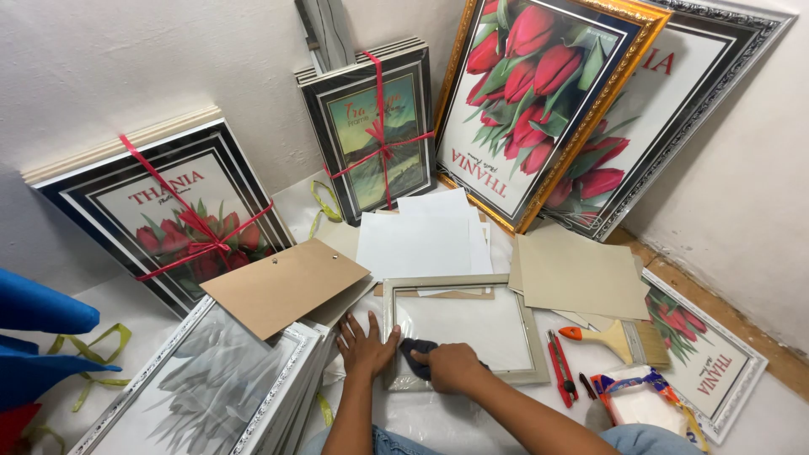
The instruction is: Cleaning the glass of a picture frame and assembling it with artwork and a backing board
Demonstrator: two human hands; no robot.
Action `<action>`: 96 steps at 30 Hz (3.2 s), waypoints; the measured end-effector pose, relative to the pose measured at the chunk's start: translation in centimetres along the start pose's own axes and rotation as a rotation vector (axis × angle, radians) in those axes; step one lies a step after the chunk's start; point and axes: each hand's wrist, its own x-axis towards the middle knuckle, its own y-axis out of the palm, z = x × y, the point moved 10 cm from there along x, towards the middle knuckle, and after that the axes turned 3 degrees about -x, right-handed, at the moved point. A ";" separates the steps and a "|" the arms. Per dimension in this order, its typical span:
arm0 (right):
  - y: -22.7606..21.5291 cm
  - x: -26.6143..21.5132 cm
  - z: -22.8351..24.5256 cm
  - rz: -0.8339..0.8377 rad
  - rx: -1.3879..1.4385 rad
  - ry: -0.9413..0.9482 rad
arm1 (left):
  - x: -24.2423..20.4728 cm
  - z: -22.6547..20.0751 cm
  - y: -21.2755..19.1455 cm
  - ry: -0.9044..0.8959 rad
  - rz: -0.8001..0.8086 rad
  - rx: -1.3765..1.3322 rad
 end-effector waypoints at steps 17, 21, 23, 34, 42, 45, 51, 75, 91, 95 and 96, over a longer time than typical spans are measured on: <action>6.1 -4.6 -16.7 0.141 0.066 0.386 | 0.4 0.2 0.4 0.004 -0.001 0.035; 6.2 -3.1 -15.2 0.084 0.043 0.345 | 0.4 0.2 0.5 0.004 0.003 0.046; 7.3 -2.1 -15.5 0.078 0.034 0.350 | 0.1 -0.1 0.2 0.002 0.011 0.055; 6.7 -2.0 -15.2 0.094 0.038 0.374 | 0.4 0.1 0.5 0.010 -0.008 0.040; 6.0 -2.4 -14.9 0.082 0.066 0.376 | 0.5 0.1 0.6 0.003 -0.001 0.070; 6.4 -2.3 -15.0 0.089 0.078 0.387 | 0.7 0.2 0.7 0.008 0.007 0.071; 6.8 -1.6 -15.3 0.070 0.082 0.403 | 0.4 0.0 0.4 0.016 -0.004 0.058; -3.1 7.9 0.7 -0.173 0.061 0.080 | 0.1 -0.2 0.2 0.017 -0.019 0.004; 0.1 0.8 -10.9 -0.041 0.057 0.257 | 1.3 0.4 1.1 0.039 -0.061 0.034; 3.0 -2.8 -15.2 0.083 0.030 0.327 | 1.1 0.6 1.2 0.038 -0.042 0.038; 3.6 -3.9 -16.1 0.144 0.029 0.367 | 1.2 0.5 1.2 0.035 -0.043 0.038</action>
